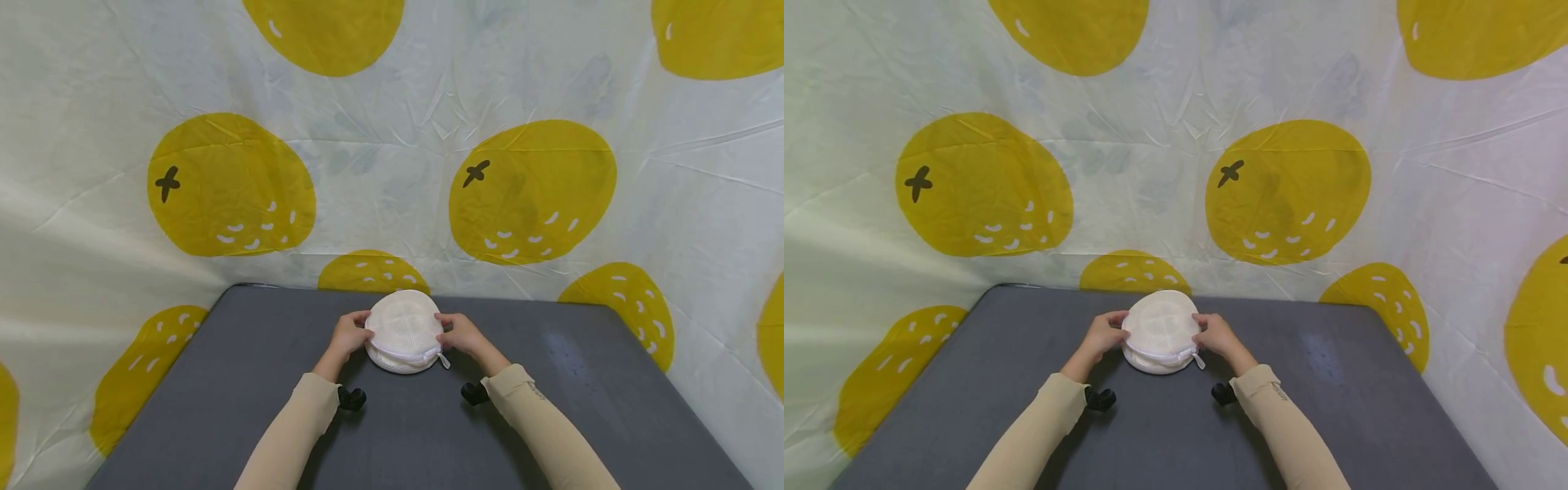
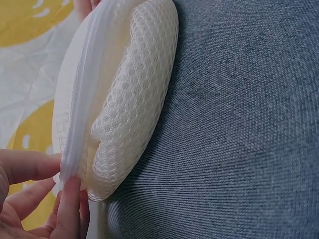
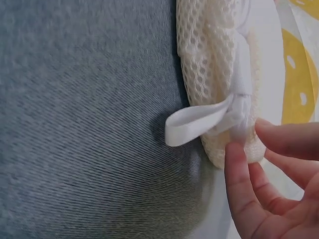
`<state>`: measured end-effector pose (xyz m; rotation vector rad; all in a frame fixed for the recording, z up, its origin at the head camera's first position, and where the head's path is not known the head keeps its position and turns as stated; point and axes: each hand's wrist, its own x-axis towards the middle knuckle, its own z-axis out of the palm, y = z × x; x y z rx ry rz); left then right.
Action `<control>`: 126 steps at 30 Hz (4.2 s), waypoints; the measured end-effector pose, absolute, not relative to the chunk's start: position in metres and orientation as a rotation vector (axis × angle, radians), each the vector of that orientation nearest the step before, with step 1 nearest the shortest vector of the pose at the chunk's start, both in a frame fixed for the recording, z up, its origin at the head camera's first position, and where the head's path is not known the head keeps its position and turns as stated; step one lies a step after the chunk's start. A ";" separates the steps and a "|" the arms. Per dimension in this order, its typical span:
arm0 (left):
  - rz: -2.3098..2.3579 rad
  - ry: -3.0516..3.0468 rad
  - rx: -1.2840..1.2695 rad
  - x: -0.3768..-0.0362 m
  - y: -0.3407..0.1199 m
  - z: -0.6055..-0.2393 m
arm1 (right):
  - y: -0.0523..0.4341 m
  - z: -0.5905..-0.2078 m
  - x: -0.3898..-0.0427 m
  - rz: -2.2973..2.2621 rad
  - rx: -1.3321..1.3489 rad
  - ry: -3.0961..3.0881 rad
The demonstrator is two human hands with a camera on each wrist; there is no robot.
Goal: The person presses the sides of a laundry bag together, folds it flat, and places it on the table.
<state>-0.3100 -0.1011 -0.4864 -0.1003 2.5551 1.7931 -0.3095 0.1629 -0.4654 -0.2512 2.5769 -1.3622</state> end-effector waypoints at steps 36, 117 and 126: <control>1.709 2.551 -0.095 -0.315 -0.097 -0.486 | 0.163 -0.464 -0.317 -1.131 -0.251 2.683; 0.239 2.762 0.566 -0.323 -0.075 -0.486 | 0.144 -0.497 -0.337 -0.413 -0.618 2.724; 0.267 2.728 0.559 -0.319 -0.073 -0.477 | 0.142 -0.495 -0.337 -0.414 -0.521 2.676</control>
